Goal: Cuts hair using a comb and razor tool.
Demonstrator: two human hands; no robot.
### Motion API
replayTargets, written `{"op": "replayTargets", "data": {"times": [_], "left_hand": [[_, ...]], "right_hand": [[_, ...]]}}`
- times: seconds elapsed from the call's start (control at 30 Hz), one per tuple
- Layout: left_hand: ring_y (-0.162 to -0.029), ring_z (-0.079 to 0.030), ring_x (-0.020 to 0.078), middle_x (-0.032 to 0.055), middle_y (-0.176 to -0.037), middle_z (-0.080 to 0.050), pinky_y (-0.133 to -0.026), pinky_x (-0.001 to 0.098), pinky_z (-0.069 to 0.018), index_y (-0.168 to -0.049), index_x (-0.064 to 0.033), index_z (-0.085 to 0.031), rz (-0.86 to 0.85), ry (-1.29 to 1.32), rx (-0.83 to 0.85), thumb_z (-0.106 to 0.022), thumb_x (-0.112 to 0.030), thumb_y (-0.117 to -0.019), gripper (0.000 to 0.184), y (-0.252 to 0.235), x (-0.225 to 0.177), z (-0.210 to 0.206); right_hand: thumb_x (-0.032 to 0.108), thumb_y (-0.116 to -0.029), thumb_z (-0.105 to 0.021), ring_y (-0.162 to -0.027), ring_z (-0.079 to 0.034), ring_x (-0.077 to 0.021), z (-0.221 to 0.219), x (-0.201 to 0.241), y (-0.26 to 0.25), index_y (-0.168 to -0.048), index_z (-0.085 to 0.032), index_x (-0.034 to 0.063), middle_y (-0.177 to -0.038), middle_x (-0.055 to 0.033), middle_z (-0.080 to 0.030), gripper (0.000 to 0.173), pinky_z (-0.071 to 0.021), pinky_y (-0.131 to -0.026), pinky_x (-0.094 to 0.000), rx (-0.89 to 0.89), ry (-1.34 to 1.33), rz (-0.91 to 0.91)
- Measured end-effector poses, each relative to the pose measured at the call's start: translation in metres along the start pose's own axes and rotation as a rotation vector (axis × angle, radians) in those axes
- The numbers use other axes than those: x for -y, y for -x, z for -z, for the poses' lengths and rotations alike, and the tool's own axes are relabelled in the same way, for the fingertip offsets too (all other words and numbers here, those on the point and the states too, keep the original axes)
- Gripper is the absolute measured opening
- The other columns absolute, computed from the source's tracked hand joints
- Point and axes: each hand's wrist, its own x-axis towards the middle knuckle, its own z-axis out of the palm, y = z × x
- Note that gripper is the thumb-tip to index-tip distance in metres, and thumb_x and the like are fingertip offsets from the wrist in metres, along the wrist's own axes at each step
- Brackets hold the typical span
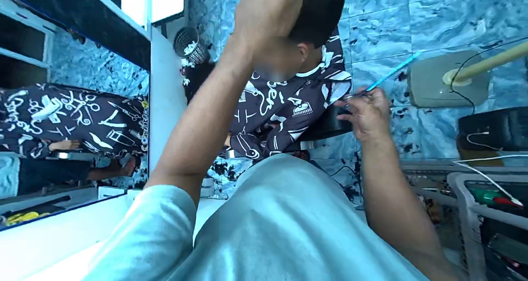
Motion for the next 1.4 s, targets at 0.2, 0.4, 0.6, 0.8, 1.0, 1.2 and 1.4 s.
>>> {"op": "replayTargets", "data": {"times": [0.2, 0.4, 0.6, 0.8, 1.0, 1.2, 1.4], "left_hand": [[-0.081, -0.067, 0.0238, 0.014, -0.091, -0.068, -0.079, 0.0485, -0.0568, -0.116, -0.0004, -0.064, -0.102, 0.045, 0.24, -0.034, -0.044, -0.1113, 0.053, 0.027, -0.015, -0.004], [-0.097, -0.063, 0.0207, 0.0125, -0.103, -0.065, -0.09, 0.0414, -0.0506, -0.11, -0.0022, -0.066, -0.101, -0.062, -0.082, -0.047, -0.058, -0.1024, 0.059, -0.043, 0.002, -0.015], [-0.072, -0.06, 0.0146, 0.002, -0.079, -0.058, -0.072, 0.0413, -0.0517, -0.1, -0.0073, -0.06, -0.01, -0.031, 0.019, -0.051, -0.066, -0.0982, 0.059, -0.059, 0.004, -0.042], [-0.056, -0.061, 0.0154, 0.0016, -0.067, -0.058, -0.058, 0.0417, -0.0565, -0.088, -0.0079, -0.061, 0.045, 0.038, -0.112, -0.019, -0.05, -0.1108, 0.064, -0.064, 0.007, -0.006], [-0.074, -0.069, 0.0269, 0.0161, -0.086, -0.069, -0.073, 0.0521, -0.059, -0.116, 0.0011, -0.065, -0.188, 0.055, 0.289, -0.042, -0.038, -0.1096, 0.046, -0.015, 0.033, -0.01], [-0.09, -0.067, 0.0287, 0.0089, -0.095, -0.071, -0.08, 0.0515, -0.0512, -0.12, -0.0173, -0.076, -0.598, -0.095, 0.187, -0.054, -0.054, -0.1013, 0.047, 0.05, 0.066, -0.039], [-0.094, -0.062, 0.0311, 0.0062, -0.087, -0.069, -0.103, 0.0665, -0.0322, -0.121, -0.025, -0.077, -0.551, -0.176, 0.064, -0.062, -0.056, -0.0951, 0.043, -0.001, 0.099, -0.005]], "right_hand": [[0.01, -0.0935, -0.064, -0.086, -0.073, -0.0265, -0.077, -0.013, -0.005, -0.137, -0.05, 0.0069, -0.107, -0.0124, -0.072, 0.046, -0.0609, -0.059, -0.042, 0.248, -0.214, -0.151], [0.017, -0.091, -0.067, -0.079, -0.072, -0.0247, -0.127, 0.004, -0.028, -0.127, -0.057, 0.0094, -0.098, -0.0113, -0.074, 0.038, -0.0546, -0.051, -0.0381, 0.343, -0.369, -0.179], [0.004, -0.0929, -0.061, -0.08, -0.072, -0.0264, -0.13, 0.014, -0.04, -0.13, -0.054, 0.0055, -0.101, -0.0145, -0.072, 0.038, -0.0565, -0.053, -0.0374, 0.35, -0.507, -0.238], [0.013, -0.0968, -0.062, -0.093, -0.073, -0.0287, -0.073, 0.02, -0.054, -0.127, -0.054, 0.01, -0.107, -0.0099, -0.072, 0.032, -0.0614, -0.064, -0.0485, 0.335, -0.418, -0.127], [0.011, -0.0936, -0.071, -0.1, -0.072, -0.0259, 0.041, 0.12, -0.087, -0.134, -0.05, 0.0041, -0.118, -0.0129, -0.068, 0.046, -0.064, -0.077, -0.0455, 0.151, 0.405, 0.379], [0.003, -0.0965, -0.06, -0.098, -0.067, -0.0502, 0.088, 0.142, -0.066, -0.126, -0.061, 0.0001, -0.106, -0.0282, -0.068, 0.029, -0.0488, -0.083, -0.0748, -0.084, 1.087, 0.402], [0.016, -0.0904, -0.07, -0.108, -0.065, -0.0483, -0.008, 0.106, -0.08, -0.126, -0.065, 0.0018, -0.123, -0.0264, -0.064, 0.039, -0.0498, -0.084, -0.0705, 0.011, 1.297, 0.636]]}}
